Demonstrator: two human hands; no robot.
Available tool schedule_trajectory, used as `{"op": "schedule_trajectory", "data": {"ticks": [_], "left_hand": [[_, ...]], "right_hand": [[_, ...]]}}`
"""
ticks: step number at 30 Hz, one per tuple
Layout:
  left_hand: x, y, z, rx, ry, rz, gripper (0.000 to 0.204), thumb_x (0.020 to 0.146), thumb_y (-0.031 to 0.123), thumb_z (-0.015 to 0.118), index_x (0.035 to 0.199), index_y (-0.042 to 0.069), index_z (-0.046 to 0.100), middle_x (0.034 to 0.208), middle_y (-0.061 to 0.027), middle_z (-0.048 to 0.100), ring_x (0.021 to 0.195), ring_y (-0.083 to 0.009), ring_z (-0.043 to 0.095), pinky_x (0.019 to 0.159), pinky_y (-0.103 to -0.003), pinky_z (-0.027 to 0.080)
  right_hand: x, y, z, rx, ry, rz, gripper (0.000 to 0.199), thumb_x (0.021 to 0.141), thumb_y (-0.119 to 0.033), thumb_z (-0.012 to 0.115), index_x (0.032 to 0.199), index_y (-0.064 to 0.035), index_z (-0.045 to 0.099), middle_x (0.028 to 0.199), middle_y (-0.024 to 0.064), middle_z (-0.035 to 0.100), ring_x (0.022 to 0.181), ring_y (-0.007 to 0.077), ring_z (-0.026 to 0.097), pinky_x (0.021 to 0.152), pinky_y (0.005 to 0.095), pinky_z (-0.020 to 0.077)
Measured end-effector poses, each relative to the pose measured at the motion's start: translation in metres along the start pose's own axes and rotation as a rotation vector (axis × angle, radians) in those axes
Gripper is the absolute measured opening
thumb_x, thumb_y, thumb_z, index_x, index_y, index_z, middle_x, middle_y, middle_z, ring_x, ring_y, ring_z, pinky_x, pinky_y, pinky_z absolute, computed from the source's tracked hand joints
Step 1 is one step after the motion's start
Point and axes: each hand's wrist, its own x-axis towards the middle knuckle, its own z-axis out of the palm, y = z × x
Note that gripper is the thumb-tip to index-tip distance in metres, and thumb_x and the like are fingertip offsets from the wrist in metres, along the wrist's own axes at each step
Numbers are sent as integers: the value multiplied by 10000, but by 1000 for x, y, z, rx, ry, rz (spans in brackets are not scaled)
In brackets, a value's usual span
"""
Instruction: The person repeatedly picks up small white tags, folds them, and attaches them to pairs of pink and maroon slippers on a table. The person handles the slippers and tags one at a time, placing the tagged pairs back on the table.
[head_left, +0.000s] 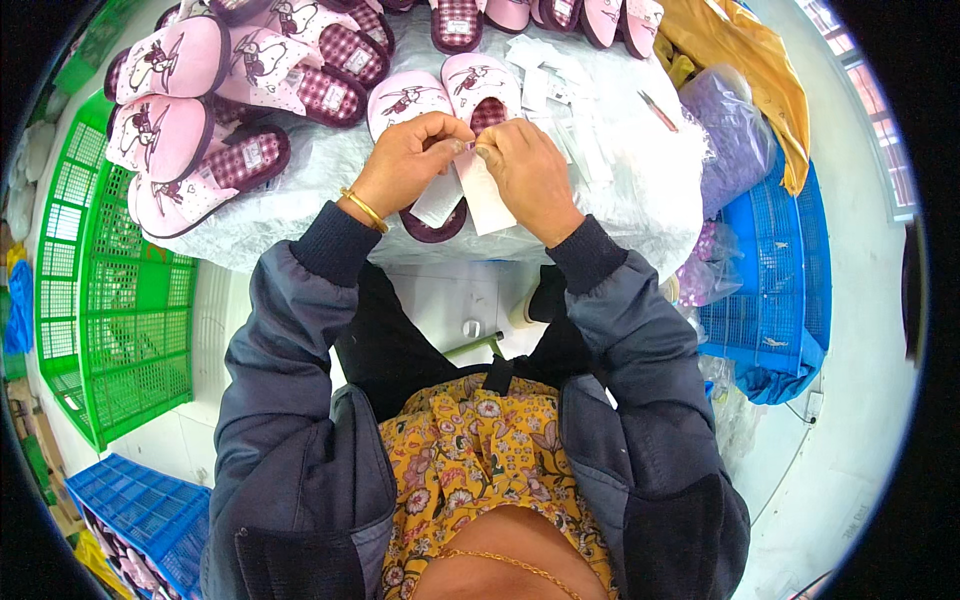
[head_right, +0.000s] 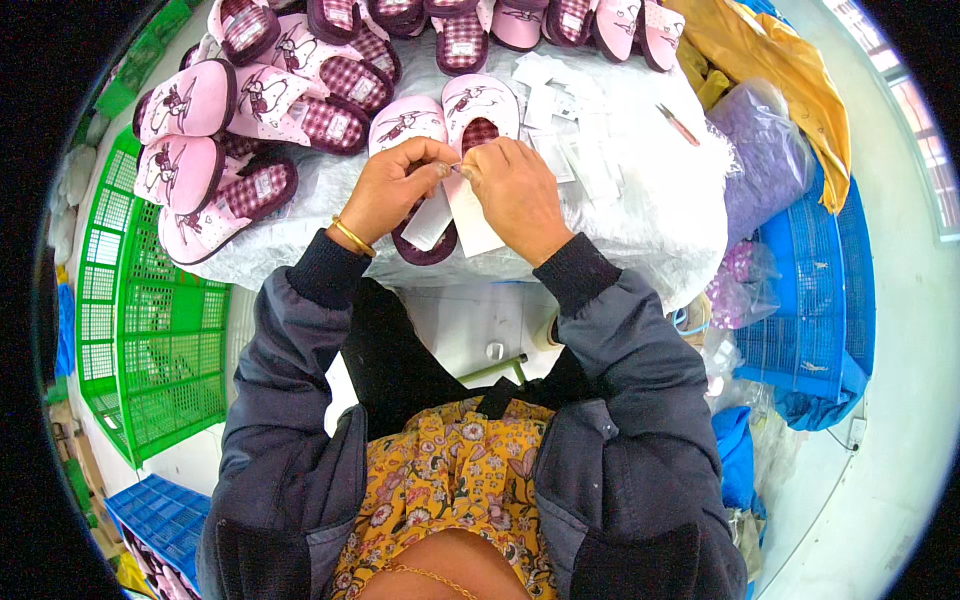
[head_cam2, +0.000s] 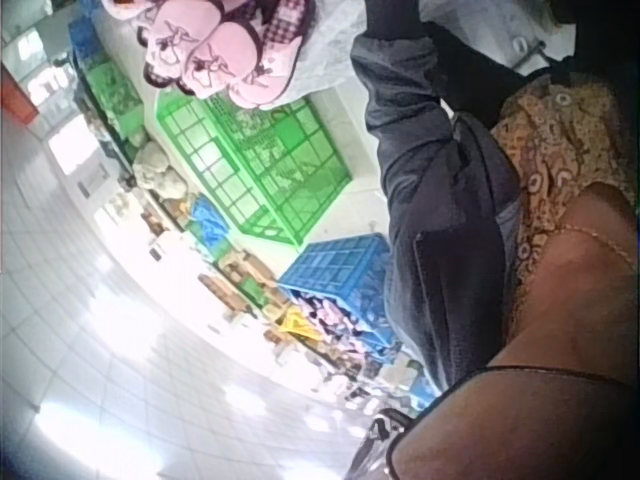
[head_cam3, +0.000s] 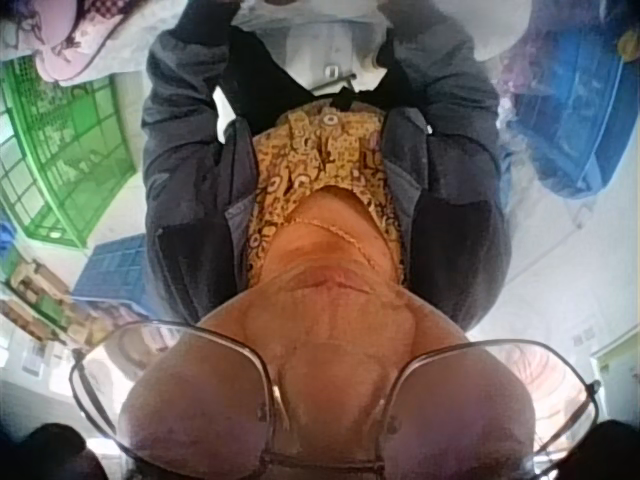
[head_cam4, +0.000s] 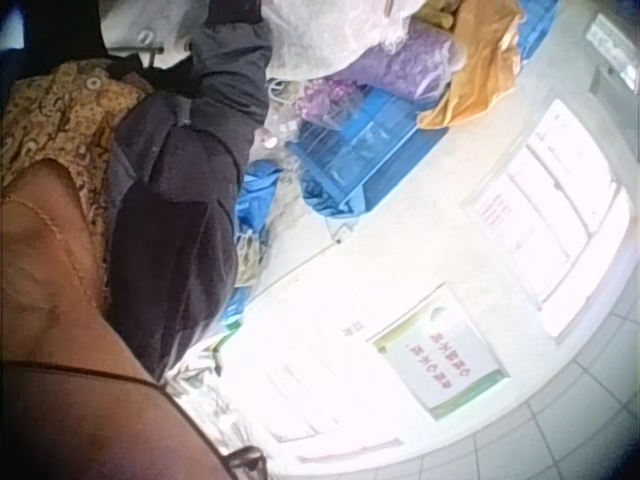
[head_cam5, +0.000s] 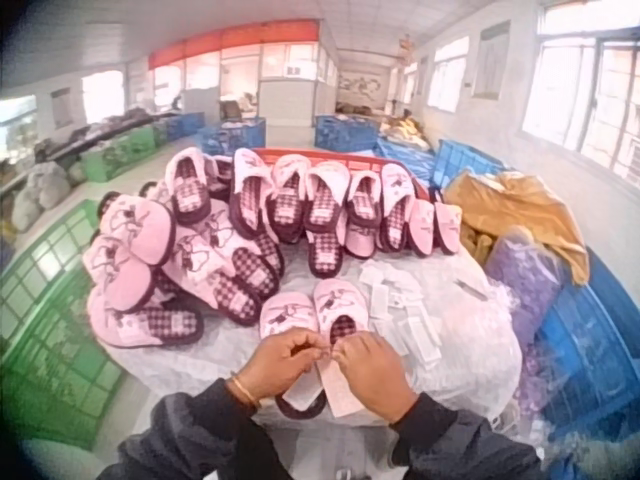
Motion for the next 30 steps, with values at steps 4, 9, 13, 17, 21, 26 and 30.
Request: {"op": "schedule_trajectory", "data": {"ticks": [4,9,13,17,21,26,30], "left_hand": [[2,-6,-2,51,-14,11,176,905,71,607,1059,11,667,895,13,654,733,-42,535,662,-213,457],[2,-10,-3,72,-19,22,177,906,77,615,1063,13,666,909,29,651,739,-24,515,657,-199,441],[1,-11,-3,98,-20,26,169,904,66,615,1057,13,664,903,35,645,737,-23,512,659,-196,437],[2,-12,-2,73,-30,40,140,901,35,605,1035,15,638,891,38,621,750,-27,514,682,-195,439],[4,-24,-1,-24,-6,86,121,864,-7,591,983,0,611,874,-9,638,785,-74,584,727,-226,483],[2,-23,-3,-1,-38,100,127,858,-29,571,979,5,594,876,-9,619,795,-75,576,740,-226,478],[4,-27,-3,31,-22,100,132,866,-20,583,994,5,600,873,-19,633,772,-81,580,717,-232,482]], "right_hand": [[-1,-5,1,77,13,70,123,849,-163,654,897,-71,588,843,90,564,832,300,569,724,417,458],[-1,-5,3,91,1,102,129,859,-172,649,898,-66,586,840,90,565,826,299,573,713,413,458],[-1,-5,3,97,-1,107,130,859,-175,648,894,-67,585,839,90,564,823,299,574,713,416,458],[-1,-4,4,105,-13,87,124,851,-172,651,889,-72,588,841,86,566,820,302,577,718,423,460],[-1,0,9,87,-2,-11,118,832,-165,663,882,-84,593,841,81,566,816,303,579,714,421,468],[-1,0,12,79,-39,-33,115,815,-165,679,855,-96,596,834,80,562,806,301,582,696,411,474],[0,-1,11,156,-42,38,136,815,-181,700,850,-88,608,794,85,589,757,302,603,652,409,481]]}}
